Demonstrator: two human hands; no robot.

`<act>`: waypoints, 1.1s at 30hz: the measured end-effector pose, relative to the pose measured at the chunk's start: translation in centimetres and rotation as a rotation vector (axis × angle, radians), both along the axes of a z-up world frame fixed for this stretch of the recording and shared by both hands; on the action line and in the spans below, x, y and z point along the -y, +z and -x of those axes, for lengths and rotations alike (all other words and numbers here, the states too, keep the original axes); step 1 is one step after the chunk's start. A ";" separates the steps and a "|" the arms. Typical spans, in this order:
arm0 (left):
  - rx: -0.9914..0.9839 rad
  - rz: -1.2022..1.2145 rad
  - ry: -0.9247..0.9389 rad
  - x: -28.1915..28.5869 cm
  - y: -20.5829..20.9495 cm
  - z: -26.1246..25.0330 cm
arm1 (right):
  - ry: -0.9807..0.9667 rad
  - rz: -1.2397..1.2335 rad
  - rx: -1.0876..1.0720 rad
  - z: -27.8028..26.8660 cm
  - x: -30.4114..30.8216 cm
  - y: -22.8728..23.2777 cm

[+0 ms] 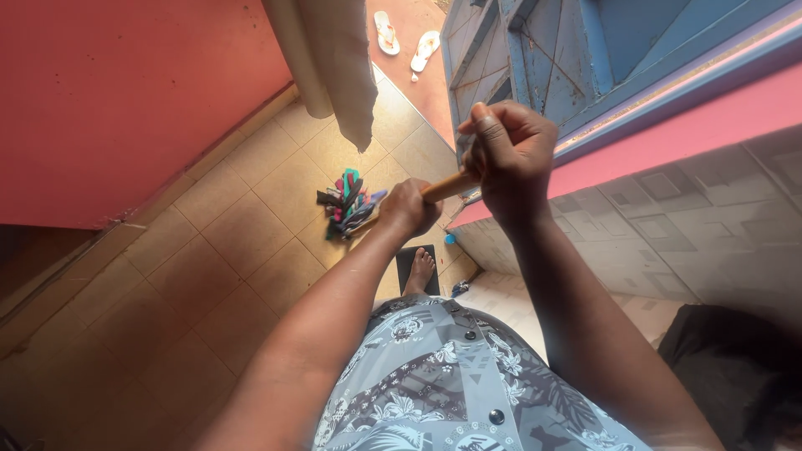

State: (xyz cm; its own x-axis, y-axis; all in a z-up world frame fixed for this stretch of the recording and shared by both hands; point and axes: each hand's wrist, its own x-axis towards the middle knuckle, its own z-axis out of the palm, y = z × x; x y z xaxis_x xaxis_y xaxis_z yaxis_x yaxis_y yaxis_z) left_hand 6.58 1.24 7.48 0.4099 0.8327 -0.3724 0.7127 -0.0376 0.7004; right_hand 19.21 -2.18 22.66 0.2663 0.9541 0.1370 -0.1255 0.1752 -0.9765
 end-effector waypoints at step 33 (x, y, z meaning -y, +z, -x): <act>0.442 -0.426 -0.191 -1.1 -6.9 -2.5 | 0.025 -0.041 0.651 0.5 5.5 2.8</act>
